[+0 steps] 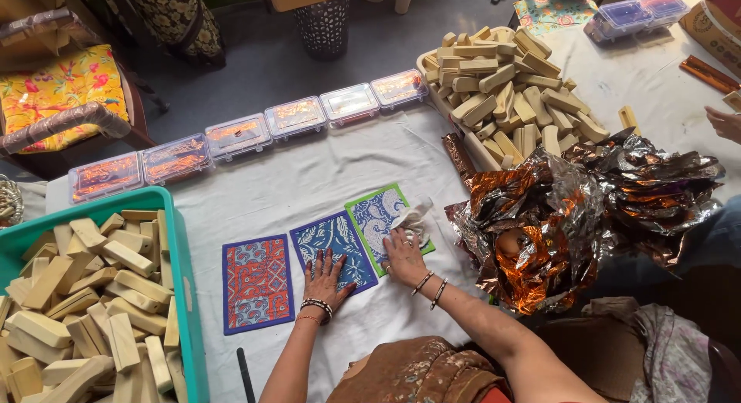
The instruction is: The person picks up small wooden blocks from a tray and wraps them individually in foil. They use a white cloth to wipe the blocks before wrapping and place the wrapped items on the table.
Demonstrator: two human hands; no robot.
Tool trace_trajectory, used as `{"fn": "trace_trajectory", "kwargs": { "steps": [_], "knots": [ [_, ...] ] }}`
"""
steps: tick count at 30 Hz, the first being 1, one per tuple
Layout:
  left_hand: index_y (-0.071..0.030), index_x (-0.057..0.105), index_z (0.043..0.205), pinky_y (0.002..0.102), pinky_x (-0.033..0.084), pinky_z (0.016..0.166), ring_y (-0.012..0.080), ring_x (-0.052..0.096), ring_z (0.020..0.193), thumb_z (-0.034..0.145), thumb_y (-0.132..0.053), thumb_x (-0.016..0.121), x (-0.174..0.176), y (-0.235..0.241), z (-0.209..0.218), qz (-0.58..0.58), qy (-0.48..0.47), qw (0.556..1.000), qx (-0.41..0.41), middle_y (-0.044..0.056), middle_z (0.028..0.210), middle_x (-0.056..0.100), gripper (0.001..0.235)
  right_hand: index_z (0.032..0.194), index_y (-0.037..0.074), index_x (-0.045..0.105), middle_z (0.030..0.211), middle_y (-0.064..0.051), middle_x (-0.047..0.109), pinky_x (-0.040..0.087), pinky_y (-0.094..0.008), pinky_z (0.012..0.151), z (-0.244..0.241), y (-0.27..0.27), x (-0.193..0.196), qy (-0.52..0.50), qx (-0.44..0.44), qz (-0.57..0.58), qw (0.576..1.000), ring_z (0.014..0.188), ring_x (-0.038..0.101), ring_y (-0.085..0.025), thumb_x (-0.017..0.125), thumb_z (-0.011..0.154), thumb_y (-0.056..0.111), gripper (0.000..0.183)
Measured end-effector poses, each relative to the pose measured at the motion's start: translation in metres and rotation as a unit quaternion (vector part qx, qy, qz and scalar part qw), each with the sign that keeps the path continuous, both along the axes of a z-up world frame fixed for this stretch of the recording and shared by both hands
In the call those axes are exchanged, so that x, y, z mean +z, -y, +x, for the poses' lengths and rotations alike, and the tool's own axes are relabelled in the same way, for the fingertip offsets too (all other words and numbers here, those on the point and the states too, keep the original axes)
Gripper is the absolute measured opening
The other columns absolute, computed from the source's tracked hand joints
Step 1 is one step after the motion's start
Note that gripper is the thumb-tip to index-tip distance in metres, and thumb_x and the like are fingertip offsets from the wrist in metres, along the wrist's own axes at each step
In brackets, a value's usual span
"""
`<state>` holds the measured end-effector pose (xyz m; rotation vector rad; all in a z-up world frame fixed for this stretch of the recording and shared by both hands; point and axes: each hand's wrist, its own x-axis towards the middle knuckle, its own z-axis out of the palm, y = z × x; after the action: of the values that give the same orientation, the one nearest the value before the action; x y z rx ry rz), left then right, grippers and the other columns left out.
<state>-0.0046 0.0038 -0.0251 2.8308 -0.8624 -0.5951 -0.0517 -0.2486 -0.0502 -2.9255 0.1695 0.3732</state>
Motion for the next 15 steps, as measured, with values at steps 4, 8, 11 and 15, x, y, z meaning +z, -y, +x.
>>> {"fn": "trace_trajectory", "kwargs": {
  "steps": [4, 8, 11, 15],
  "knots": [
    [-0.036, 0.02, 0.161, 0.05, -0.001, 0.126, 0.0281, -0.004, 0.158, 0.093, -0.072, 0.048, -0.001, 0.001, -0.001, -0.004, 0.007, 1.0, 0.003, 0.005, 0.172, 0.001, 0.082, 0.151, 0.006, 0.045, 0.161, -0.021, 0.03, 0.02, -0.068, 0.114, -0.022, -0.017, -0.043, 0.128, 0.047, -0.048, 0.99, 0.15, 0.026, -0.035, 0.06, 0.096, 0.036, 0.065],
    [-0.038, 0.021, 0.161, 0.05, -0.001, 0.126, 0.0259, -0.003, 0.159, 0.092, -0.071, 0.049, 0.0, 0.003, -0.001, -0.008, 0.008, 1.0, 0.02, 0.003, 0.172, 0.002, 0.081, 0.151, 0.008, 0.044, 0.162, -0.021, 0.03, 0.022, -0.065, 0.115, -0.02, -0.009, -0.014, 0.121, 0.042, 0.013, 0.992, 0.15, 0.027, -0.035, 0.059, 0.097, 0.033, 0.061],
    [-0.039, 0.021, 0.16, 0.051, -0.002, 0.126, 0.0251, -0.003, 0.159, 0.093, -0.071, 0.049, -0.001, 0.006, -0.001, 0.0, 0.004, 1.0, 0.029, 0.002, 0.173, 0.001, 0.08, 0.145, 0.01, 0.051, 0.161, -0.019, 0.033, 0.027, -0.058, 0.116, -0.01, 0.011, 0.013, 0.055, 0.06, 0.072, 0.994, 0.149, 0.03, -0.034, 0.061, 0.095, 0.037, 0.058],
    [-0.041, 0.018, 0.16, 0.051, -0.004, 0.125, 0.0237, -0.004, 0.159, 0.093, -0.071, 0.048, -0.006, 0.01, 0.0, 0.011, 0.012, 0.999, 0.042, 0.0, 0.173, 0.0, 0.079, 0.135, 0.013, 0.064, 0.139, -0.015, 0.063, 0.046, -0.04, 0.112, 0.011, 0.043, 0.031, 0.038, 0.084, 0.196, 0.976, 0.134, 0.057, -0.031, 0.063, 0.099, 0.039, 0.045]
  ]
}}
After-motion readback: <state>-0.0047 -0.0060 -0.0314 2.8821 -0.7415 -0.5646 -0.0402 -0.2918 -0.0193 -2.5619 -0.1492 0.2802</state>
